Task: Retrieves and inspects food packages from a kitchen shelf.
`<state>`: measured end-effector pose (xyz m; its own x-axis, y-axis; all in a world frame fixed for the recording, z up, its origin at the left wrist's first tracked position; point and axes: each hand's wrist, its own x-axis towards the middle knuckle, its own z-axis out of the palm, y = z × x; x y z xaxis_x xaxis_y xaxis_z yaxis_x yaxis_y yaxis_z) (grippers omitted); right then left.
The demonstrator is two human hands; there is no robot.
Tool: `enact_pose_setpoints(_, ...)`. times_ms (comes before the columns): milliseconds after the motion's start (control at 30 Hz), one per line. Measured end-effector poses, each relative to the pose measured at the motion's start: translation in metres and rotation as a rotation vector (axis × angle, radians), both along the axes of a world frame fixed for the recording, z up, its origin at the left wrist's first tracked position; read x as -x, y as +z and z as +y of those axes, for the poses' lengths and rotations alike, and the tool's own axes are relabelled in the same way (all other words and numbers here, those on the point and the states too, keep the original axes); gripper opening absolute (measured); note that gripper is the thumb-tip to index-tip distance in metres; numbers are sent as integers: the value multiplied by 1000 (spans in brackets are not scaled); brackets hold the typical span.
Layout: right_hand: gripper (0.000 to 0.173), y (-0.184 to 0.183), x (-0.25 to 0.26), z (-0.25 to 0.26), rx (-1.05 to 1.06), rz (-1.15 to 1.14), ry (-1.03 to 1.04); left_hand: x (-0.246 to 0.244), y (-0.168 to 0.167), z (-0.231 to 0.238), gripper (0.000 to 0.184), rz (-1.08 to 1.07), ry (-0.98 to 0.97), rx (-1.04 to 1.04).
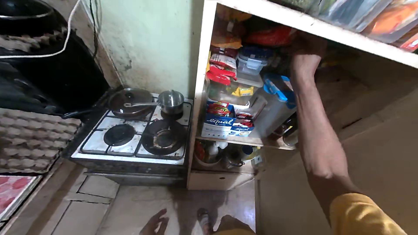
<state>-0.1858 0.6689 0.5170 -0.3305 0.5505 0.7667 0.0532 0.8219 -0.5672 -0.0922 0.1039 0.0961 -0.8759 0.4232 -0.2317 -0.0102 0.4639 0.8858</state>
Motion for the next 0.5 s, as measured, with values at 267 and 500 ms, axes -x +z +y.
enact_pose_setpoints(267,18,-29,-67,-51,92,333,352,44,140,157,31,333,-342,-549)
enact_pose_setpoints(500,21,-103,-105,-128,-60,298,474,67,251,254,51,117,-409,-985)
